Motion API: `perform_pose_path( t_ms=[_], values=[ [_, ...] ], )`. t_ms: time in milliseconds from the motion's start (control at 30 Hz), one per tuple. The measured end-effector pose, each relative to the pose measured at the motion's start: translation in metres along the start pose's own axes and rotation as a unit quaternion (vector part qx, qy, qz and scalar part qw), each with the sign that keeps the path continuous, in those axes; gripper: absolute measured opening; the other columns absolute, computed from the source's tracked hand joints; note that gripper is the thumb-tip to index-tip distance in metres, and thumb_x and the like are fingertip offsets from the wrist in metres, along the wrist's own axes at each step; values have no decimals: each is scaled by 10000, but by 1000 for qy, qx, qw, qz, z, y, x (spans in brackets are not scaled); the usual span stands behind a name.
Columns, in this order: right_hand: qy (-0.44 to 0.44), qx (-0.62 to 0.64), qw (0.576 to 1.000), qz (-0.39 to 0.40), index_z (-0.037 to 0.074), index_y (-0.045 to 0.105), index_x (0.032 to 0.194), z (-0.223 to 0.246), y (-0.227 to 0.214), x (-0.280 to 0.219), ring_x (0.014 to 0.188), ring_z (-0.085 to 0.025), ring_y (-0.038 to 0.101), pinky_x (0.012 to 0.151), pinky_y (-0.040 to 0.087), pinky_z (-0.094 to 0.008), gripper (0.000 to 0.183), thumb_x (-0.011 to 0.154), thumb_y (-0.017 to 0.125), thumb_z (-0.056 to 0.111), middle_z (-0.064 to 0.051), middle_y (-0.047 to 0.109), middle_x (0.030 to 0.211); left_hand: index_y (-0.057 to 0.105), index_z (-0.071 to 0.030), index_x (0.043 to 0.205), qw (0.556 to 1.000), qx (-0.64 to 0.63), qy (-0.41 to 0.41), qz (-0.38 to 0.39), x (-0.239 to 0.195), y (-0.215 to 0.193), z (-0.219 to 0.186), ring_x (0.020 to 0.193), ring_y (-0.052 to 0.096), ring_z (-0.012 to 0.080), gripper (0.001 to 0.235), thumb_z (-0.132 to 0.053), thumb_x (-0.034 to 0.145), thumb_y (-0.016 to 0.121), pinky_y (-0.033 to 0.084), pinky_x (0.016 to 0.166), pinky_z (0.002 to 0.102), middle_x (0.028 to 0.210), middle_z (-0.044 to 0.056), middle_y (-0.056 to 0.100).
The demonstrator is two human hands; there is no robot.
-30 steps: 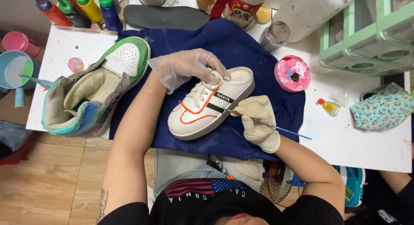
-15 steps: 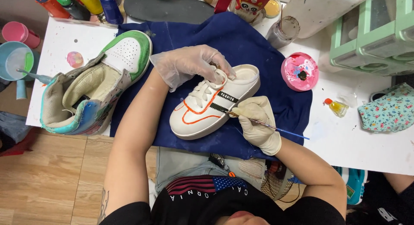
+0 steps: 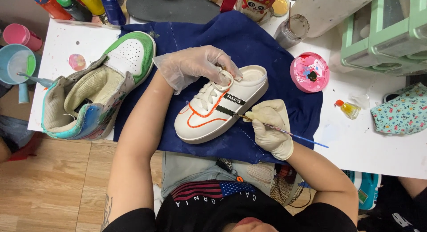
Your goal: The person paints black stripes and orange accents on a white sneaker using a fine brush. They hold the shoe with a gloved hand, dip the brush into a pink paint container, and apply paint to the side and laces of the shoe.
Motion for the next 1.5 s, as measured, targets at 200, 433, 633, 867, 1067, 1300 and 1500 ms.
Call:
perform_pose_path(
  t_ms=[200, 433, 633, 867, 1067, 1300, 1500],
  values=[
    [2, 10, 1000, 12, 19, 813, 965, 1, 16, 0, 933, -283, 677, 881, 568, -331, 131, 953, 748, 133, -96, 793, 878, 837, -122, 871, 1000, -4, 1, -9, -2, 2, -3, 876, 535, 208, 301, 0, 596, 815, 483, 685, 316, 934, 121, 669],
    [-14, 15, 1000, 6, -2, 767, 958, 4, 7, 2, 905, -279, 675, 846, 573, -325, 82, 951, 733, 72, -104, 783, 838, 837, -110, 882, 1000, -23, 11, 3, -1, 0, 2, 925, 538, 227, 318, -7, 581, 814, 481, 716, 344, 989, 143, 715],
    [-34, 5, 999, -1, 3, 779, 969, 6, 11, 3, 899, -289, 678, 855, 570, -337, 62, 940, 740, 42, -101, 793, 856, 834, -117, 884, 1000, -9, 13, 4, 4, -2, 7, 941, 562, 227, 323, -16, 578, 817, 493, 721, 345, 1016, 132, 735],
    [19, 11, 999, 25, 34, 820, 983, 11, 18, 10, 970, -282, 691, 878, 578, -325, 128, 960, 733, 125, -103, 783, 928, 837, -107, 878, 1000, -15, 6, 0, 3, 1, 6, 962, 539, 241, 312, 2, 588, 803, 483, 723, 342, 1021, 141, 722],
    [-16, 3, 1000, 14, -2, 788, 976, 16, 11, 11, 930, -271, 677, 881, 570, -312, 91, 960, 711, 45, -89, 788, 830, 838, -107, 887, 1000, -4, 6, 1, 2, 0, 3, 965, 550, 230, 325, 9, 585, 804, 496, 734, 340, 1026, 132, 729],
    [14, 35, 999, 8, -15, 808, 1034, 19, 22, 16, 942, -291, 722, 827, 607, -353, 136, 924, 769, 54, -201, 743, 1020, 840, -104, 888, 1000, 0, 0, 1, 2, 2, 2, 946, 557, 230, 341, 28, 577, 799, 489, 724, 339, 1015, 140, 738],
    [-30, -4, 999, 14, -20, 771, 967, 17, 8, 12, 908, -284, 688, 866, 572, -329, 85, 959, 704, 32, -93, 789, 814, 838, -84, 909, 1000, -7, 12, 11, 2, 0, 3, 898, 573, 210, 325, 30, 605, 810, 500, 701, 317, 990, 136, 737]
  ],
)
Point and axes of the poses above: each hand's wrist, its own x-axis towards the middle knuckle, its own y-axis out of the palm, z = x × y, the point moved 5 cm from there along x, towards the middle knuckle
